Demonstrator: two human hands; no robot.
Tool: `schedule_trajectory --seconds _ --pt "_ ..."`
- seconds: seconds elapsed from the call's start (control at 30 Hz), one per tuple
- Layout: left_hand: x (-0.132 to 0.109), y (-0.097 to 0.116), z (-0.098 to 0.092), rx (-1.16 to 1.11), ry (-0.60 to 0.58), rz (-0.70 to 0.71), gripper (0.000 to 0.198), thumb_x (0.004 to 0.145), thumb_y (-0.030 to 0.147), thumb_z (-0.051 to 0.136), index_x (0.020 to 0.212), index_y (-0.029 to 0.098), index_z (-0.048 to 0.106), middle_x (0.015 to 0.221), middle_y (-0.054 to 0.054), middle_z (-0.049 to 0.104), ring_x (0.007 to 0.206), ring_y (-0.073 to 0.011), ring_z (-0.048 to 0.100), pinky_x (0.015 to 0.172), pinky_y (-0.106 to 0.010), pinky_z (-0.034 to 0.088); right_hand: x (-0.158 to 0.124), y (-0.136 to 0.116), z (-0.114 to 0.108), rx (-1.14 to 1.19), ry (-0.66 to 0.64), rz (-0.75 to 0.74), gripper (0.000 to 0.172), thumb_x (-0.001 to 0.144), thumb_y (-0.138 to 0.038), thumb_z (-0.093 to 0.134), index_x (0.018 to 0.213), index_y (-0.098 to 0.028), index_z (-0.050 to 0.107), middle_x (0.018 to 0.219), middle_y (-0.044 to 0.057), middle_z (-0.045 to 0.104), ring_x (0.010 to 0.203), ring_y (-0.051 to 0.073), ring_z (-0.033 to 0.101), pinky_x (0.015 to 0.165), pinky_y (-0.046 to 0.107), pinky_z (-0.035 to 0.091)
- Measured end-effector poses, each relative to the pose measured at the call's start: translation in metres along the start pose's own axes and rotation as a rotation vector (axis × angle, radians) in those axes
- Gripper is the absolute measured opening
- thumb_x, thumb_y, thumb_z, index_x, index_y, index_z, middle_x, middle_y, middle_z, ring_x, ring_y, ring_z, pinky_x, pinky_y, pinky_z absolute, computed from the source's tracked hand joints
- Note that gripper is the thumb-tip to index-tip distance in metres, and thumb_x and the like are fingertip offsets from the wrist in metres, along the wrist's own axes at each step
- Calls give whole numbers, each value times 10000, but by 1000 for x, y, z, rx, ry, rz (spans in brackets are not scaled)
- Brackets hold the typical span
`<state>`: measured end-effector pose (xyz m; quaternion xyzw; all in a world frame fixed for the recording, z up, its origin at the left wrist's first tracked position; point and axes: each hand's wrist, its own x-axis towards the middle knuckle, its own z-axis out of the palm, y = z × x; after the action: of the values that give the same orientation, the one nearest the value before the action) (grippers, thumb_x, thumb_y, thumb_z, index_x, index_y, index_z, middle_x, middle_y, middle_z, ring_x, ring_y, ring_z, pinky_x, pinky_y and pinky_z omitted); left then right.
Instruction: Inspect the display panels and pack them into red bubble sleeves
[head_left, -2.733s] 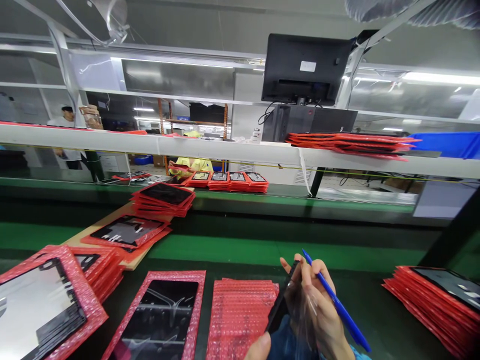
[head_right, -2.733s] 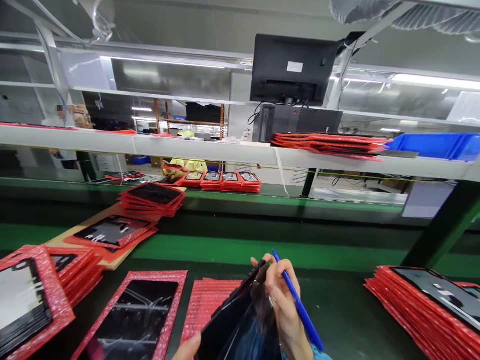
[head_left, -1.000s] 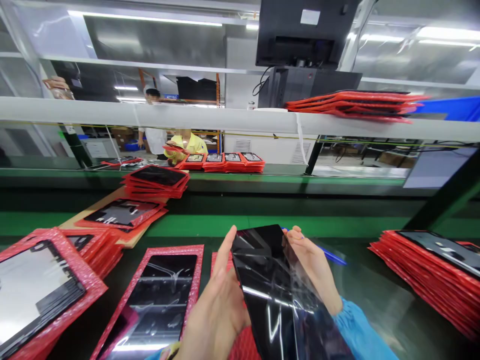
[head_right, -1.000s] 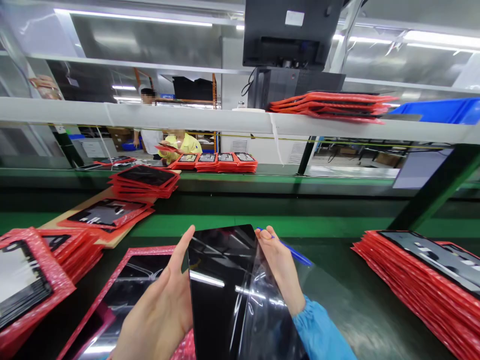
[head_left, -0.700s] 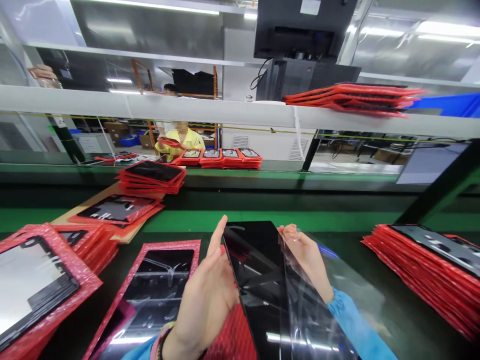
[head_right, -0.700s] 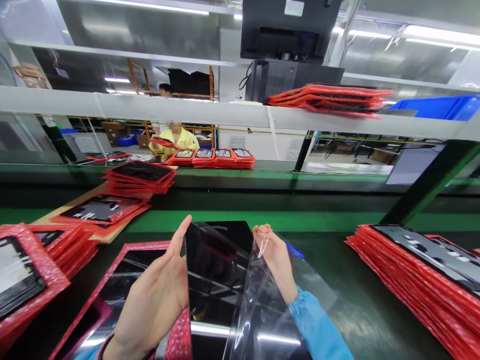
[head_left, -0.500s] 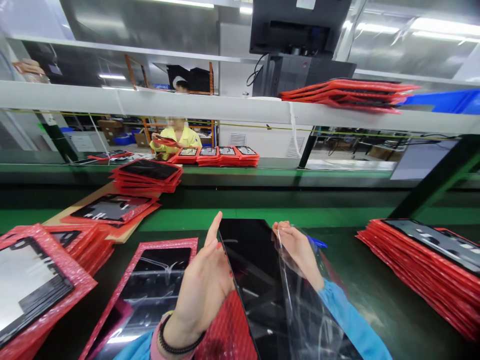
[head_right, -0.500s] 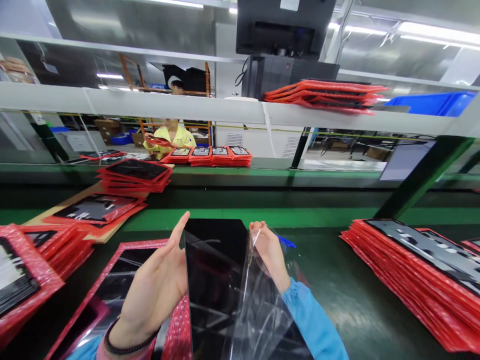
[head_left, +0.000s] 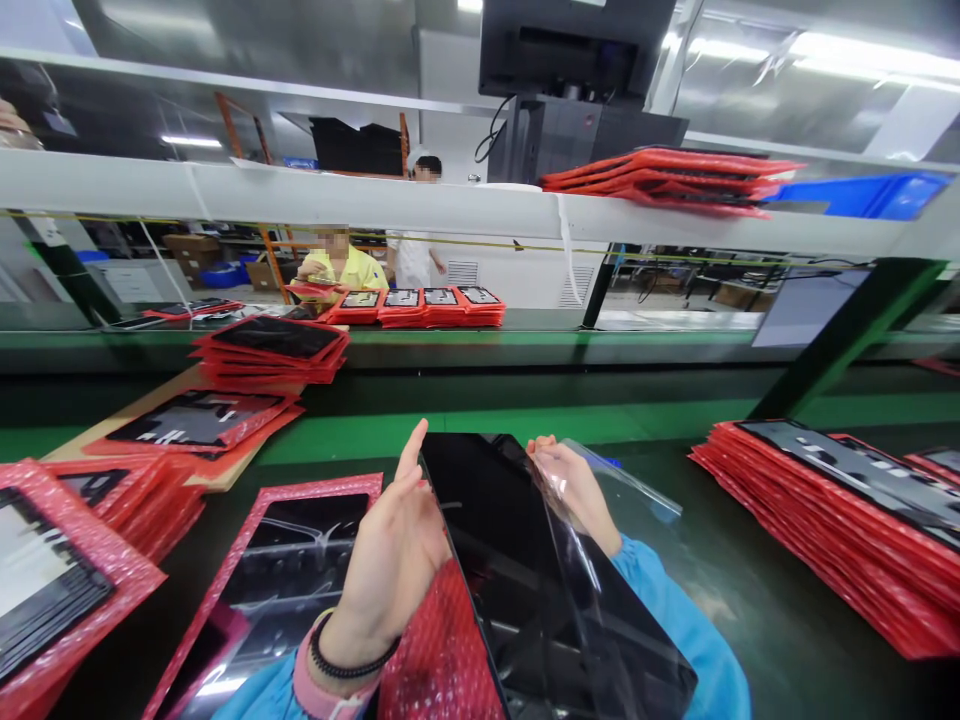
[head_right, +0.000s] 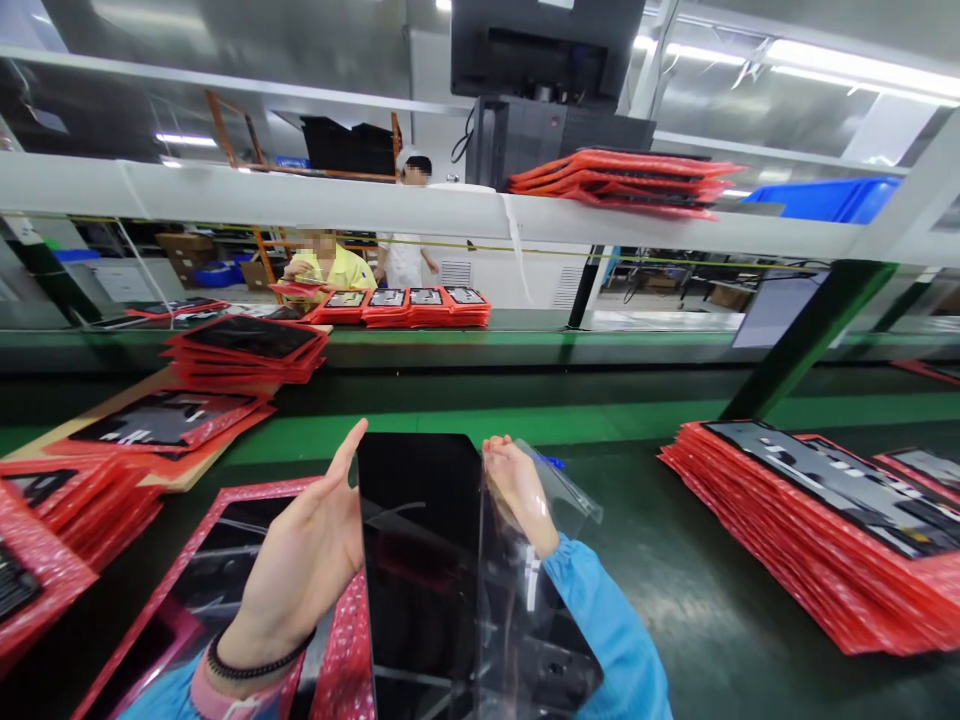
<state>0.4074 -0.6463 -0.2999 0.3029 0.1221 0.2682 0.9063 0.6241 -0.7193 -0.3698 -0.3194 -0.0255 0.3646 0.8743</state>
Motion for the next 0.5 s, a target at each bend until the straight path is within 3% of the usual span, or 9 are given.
schedule_trajectory --seconds 0.13,0.27,0.5 --pt "-1 0 3 16 1 9 547 886 170 490 1391 349 381 664 60 535 595 -79 558 625 -193 460 -4 -2 1 -17 5 17 114 912 -229 579 963 -130 602 893 17 628 713 127 622 610 270 548" --pt "-2 1 3 31 1 9 563 869 178 510 1390 352 384 675 59 549 604 -92 562 653 -218 469 -6 -2 2 -43 3 12 112 913 -232 578 954 -131 604 890 17 629 713 126 623 611 269 547" --pt "1 -1 -2 -12 -12 -4 558 894 175 490 1401 362 354 696 53 568 667 -80 591 672 -196 463 -2 3 0 -117 -5 -85 136 914 -249 577 985 -135 603 912 24 631 716 129 623 615 276 548"
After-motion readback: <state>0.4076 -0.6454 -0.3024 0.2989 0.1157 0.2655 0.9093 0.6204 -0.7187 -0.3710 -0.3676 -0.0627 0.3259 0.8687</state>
